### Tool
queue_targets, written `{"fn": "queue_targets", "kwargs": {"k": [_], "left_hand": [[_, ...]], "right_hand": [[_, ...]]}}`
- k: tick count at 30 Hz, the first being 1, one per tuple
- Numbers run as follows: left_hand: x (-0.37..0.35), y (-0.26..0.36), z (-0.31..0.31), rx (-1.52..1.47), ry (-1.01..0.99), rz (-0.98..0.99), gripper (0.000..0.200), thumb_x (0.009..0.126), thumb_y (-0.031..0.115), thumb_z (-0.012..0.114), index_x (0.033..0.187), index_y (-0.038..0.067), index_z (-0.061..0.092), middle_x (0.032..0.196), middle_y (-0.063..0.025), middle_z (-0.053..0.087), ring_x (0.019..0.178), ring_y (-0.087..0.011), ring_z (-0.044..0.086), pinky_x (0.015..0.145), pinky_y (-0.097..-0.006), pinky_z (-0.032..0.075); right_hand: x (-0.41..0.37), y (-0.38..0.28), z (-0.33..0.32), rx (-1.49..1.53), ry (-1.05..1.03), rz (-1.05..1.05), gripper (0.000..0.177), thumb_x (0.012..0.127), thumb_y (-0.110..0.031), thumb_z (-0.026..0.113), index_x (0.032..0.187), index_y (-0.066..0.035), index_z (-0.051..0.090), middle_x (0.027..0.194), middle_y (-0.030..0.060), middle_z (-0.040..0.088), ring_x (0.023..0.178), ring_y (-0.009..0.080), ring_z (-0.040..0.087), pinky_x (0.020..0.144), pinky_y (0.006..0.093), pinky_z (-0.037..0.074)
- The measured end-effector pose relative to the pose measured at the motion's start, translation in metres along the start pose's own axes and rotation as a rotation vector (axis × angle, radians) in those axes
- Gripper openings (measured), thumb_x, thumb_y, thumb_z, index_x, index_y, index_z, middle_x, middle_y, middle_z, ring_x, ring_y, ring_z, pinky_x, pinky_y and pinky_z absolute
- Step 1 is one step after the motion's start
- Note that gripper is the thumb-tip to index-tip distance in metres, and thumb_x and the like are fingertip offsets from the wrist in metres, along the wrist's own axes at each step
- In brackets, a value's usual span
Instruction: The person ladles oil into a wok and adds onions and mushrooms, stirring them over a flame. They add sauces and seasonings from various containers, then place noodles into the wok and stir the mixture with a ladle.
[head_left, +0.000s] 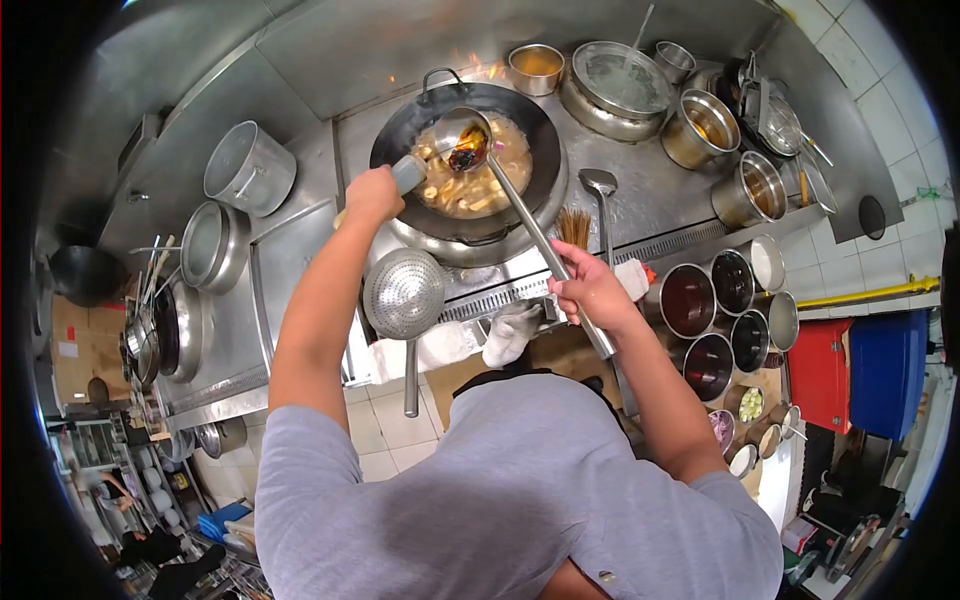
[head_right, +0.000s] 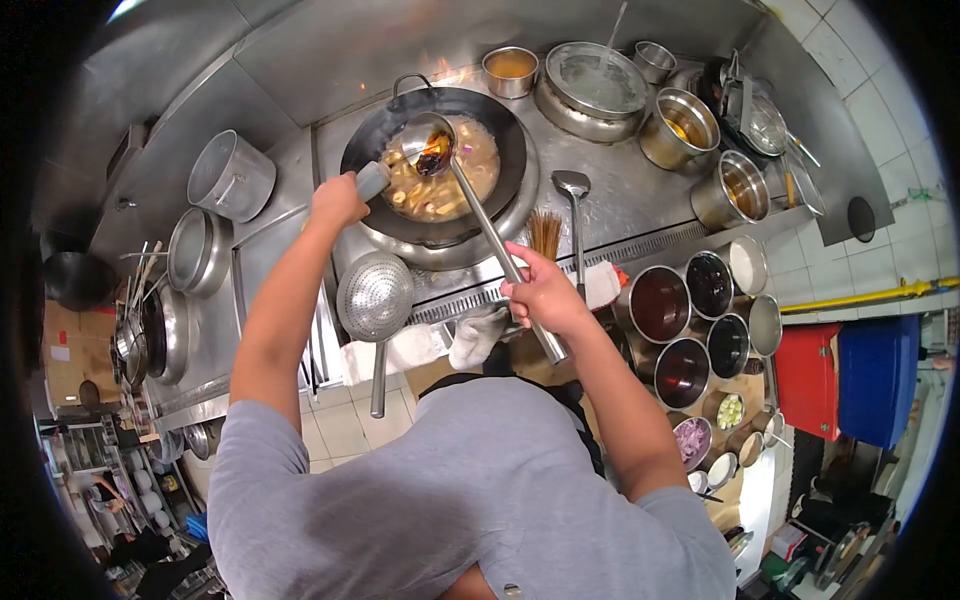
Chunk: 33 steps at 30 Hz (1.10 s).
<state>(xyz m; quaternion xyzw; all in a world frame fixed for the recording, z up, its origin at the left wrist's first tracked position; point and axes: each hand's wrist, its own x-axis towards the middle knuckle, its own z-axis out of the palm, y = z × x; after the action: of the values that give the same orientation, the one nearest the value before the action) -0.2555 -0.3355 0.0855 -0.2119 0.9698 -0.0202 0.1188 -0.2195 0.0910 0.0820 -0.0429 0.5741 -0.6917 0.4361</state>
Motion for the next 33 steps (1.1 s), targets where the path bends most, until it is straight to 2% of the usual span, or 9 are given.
{"fn": "queue_targets", "kwargs": {"k": [1, 3, 4, 9, 11, 13, 16, 20, 33], "left_hand": [[-0.011, 0.004, -0.006, -0.106, 0.047, -0.039, 0.05, 0.084, 0.023, 0.084, 0.13, 0.006, 0.073, 0.123, -0.0199, 0.08, 0.115, -0.0392, 0.077, 0.1, -0.0479, 0.062], [-0.025, 0.012, -0.008, -0.21, 0.096, -0.064, 0.058, 0.082, 0.027, 0.087, 0.133, 0.006, 0.07, 0.123, -0.0209, 0.08, 0.115, -0.0407, 0.076, 0.1, -0.0493, 0.061], [-0.029, 0.014, -0.006, -0.322, 0.183, -0.098, 0.064, 0.08, 0.032, 0.089, 0.135, 0.006, 0.067, 0.123, -0.0223, 0.079, 0.116, -0.0423, 0.075, 0.1, -0.0507, 0.061], [-0.067, 0.051, 0.0, -0.785, 0.56, -0.103, 0.072, 0.078, 0.036, 0.095, 0.133, 0.004, 0.063, 0.121, -0.0266, 0.078, 0.115, -0.0444, 0.075, 0.098, -0.0514, 0.059], [-0.099, 0.094, -0.002, -0.858, 0.583, -0.001, 0.074, 0.078, 0.031, 0.097, 0.136, 0.002, 0.062, 0.124, -0.0233, 0.077, 0.115, -0.0385, 0.076, 0.099, -0.0474, 0.059], [-0.116, 0.13, 0.0, -1.081, 0.63, 0.093, 0.075, 0.079, 0.027, 0.098, 0.139, -0.001, 0.062, 0.128, -0.0172, 0.076, 0.115, -0.0297, 0.074, 0.101, -0.0422, 0.057], [-0.144, 0.2, 0.008, -1.517, 0.453, 0.279, 0.068, 0.084, 0.016, 0.096, 0.14, -0.003, 0.062, 0.128, -0.0131, 0.073, 0.115, -0.0226, 0.07, 0.104, -0.0374, 0.055], [-0.187, 0.318, 0.029, -1.779, 0.116, 0.504, 0.059, 0.087, 0.011, 0.093, 0.135, -0.001, 0.063, 0.124, -0.0115, 0.073, 0.112, -0.0205, 0.071, 0.101, -0.0356, 0.056], [-0.371, 0.638, 0.123, -1.69, -0.733, 0.931, 0.073, 0.078, 0.005, 0.096, 0.138, 0.001, 0.054, 0.122, -0.0074, 0.069, 0.11, -0.0197, 0.07, 0.1, -0.0375, 0.058]], "right_hand": [[0.0, 0.009, -0.004, 0.001, 0.003, -0.006, 0.079, 0.1, 0.006, 0.062, 0.172, -0.005, 0.033, 0.101, 0.0078, 0.069, 0.069, 0.0145, 0.059, 0.06, 0.0335, 0.054], [-0.001, 0.037, -0.015, -0.725, 0.19, -0.516, 0.072, 0.1, 0.004, 0.062, 0.169, -0.004, 0.041, 0.107, 0.0125, 0.072, 0.091, 0.0235, 0.071, 0.083, 0.0377, 0.06], [-0.009, 0.036, -0.02, -0.697, 0.228, -0.39, 0.074, 0.096, 0.004, 0.068, 0.167, -0.005, 0.047, 0.14, 0.0193, 0.071, 0.131, 0.0293, 0.067, 0.116, 0.0386, 0.05], [-0.048, 0.027, -0.037, -1.148, 0.354, -0.134, 0.081, 0.094, 0.008, 0.065, 0.17, -0.007, 0.042, 0.142, 0.0235, 0.069, 0.127, 0.0286, 0.07, 0.109, 0.0345, 0.052], [-0.066, 0.06, -0.063, -0.583, 0.297, -0.446, 0.08, 0.095, 0.007, 0.064, 0.17, -0.008, 0.042, 0.132, 0.0182, 0.071, 0.115, 0.0249, 0.071, 0.102, 0.0355, 0.055], [-0.1, 0.054, -0.066, -0.151, 0.215, -0.264, 0.079, 0.098, 0.009, 0.061, 0.172, -0.007, 0.038, 0.108, 0.0068, 0.067, 0.079, 0.0128, 0.064, 0.075, 0.0276, 0.056], [-0.16, 0.057, -0.085, 0.523, -0.004, -0.304, 0.087, 0.097, 0.01, 0.059, 0.175, -0.013, 0.027, 0.098, 0.0066, 0.058, 0.058, 0.0099, 0.052, 0.048, 0.0294, 0.048], [-0.269, 0.086, -0.114, 1.028, -0.15, -0.396, 0.086, 0.096, -0.005, 0.066, 0.173, -0.012, 0.028, 0.095, 0.0091, 0.059, 0.052, 0.0099, 0.049, 0.045, 0.0264, 0.046], [-0.454, 0.16, -0.108, 1.165, 0.119, -0.694, 0.091, 0.097, -0.008, 0.068, 0.176, -0.015, 0.022, 0.086, 0.0096, 0.056, 0.048, 0.0098, 0.047, 0.041, 0.0279, 0.045]]}}
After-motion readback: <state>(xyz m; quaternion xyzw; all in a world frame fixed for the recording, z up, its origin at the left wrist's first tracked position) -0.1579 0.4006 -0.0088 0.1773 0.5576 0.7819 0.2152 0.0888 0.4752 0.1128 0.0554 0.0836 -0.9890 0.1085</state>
